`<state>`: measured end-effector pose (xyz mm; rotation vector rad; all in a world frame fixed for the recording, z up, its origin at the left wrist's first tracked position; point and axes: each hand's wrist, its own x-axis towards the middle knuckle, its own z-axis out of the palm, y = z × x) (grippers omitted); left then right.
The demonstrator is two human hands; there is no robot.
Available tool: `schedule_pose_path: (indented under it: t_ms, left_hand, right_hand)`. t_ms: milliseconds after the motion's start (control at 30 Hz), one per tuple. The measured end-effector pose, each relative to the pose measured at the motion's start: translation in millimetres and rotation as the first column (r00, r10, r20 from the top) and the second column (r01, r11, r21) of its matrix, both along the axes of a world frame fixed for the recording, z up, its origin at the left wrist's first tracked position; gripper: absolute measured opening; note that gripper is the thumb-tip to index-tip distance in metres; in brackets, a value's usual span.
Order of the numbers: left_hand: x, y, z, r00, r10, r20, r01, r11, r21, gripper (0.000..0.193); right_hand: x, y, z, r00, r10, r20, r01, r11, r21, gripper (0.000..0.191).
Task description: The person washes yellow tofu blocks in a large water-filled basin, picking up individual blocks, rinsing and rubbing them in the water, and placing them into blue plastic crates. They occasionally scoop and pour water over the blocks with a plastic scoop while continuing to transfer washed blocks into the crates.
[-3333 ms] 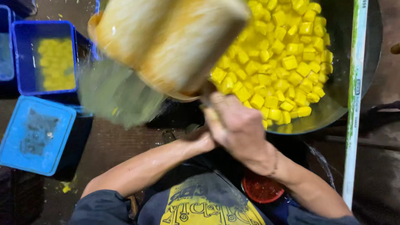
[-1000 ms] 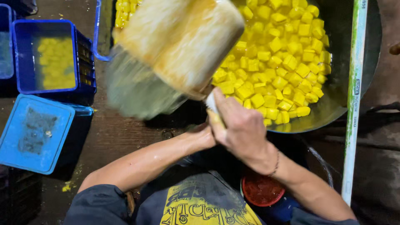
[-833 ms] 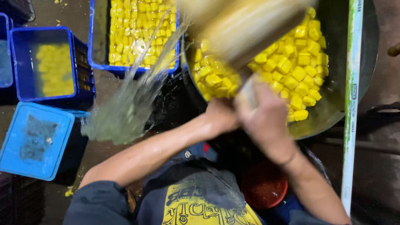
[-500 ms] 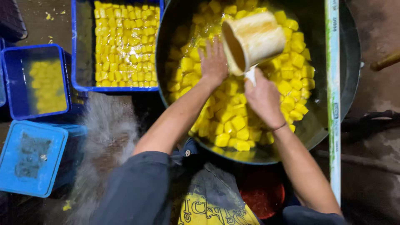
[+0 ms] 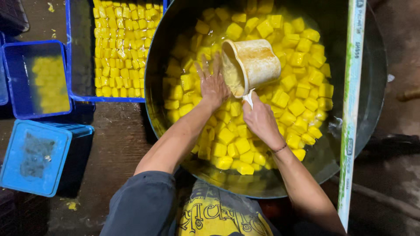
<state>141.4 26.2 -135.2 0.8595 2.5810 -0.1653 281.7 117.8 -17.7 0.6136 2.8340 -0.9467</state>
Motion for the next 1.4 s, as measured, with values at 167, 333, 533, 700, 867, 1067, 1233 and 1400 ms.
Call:
schedule_pose_path:
  t_ms: [167, 333, 533, 700, 867, 1067, 1233, 1400]
  left_hand:
    - [-1.3, -3.9, 6.1, 0.989, -0.021, -0.145, 0.030, 0.997, 0.065, 0.092]
    - [-3.2, -0.7, 4.4, 0.999, -0.030, -0.027, 0.031, 0.999, 0.028, 0.097]
    - [2.6, 2.3, -28.1, 0.999, 0.013, -0.034, -0.008, 0.990, 0.143, 0.076]
    - [2.6, 0.0, -24.6, 0.938, -0.056, 0.343, 0.088, 0.993, -0.078, 0.052]
    - [8.1, -19.8, 53.3, 0.968, 0.134, -0.212, -0.081, 0.967, 0.244, 0.080]
    - [110.1, -139.8, 163.1, 0.963, -0.241, 0.117, 0.159, 0.865, 0.477, 0.057]
    - [168.9, -221.7, 178.8, 0.924, -0.380, -0.036, 0.314, 0.705, 0.636, 0.055]
    - [187.7, -245.2, 147.3, 0.942, -0.237, -0.238, 0.328, 0.504, 0.799, 0.053]
  right_hand:
    - [-4.0, 6.4, -5.8, 0.999, -0.009, 0.039, 0.011, 0.999, -0.045, 0.020]
    - [-4.3, 12.1, -17.5, 1.000, -0.003, 0.030, 0.006, 0.997, -0.078, 0.020]
    - [-2.8, 19.7, -31.2, 1.000, -0.013, 0.007, 0.014, 0.995, -0.099, 0.025]
    - [-8.2, 30.4, -22.0, 1.000, 0.018, -0.014, -0.020, 0.987, -0.157, 0.034]
    - [-7.2, 34.7, 26.7, 0.925, -0.301, 0.233, 0.371, 0.850, -0.374, 0.038]
    - [21.3, -41.1, 120.6, 0.966, -0.257, -0.007, 0.225, 0.858, -0.462, 0.034]
    - [50.2, -183.1, 167.1, 0.889, 0.207, -0.410, -0.174, 0.978, 0.117, 0.036]
    - [63.0, -326.7, 150.3, 0.858, 0.338, -0.387, -0.064, 0.818, 0.572, 0.027]
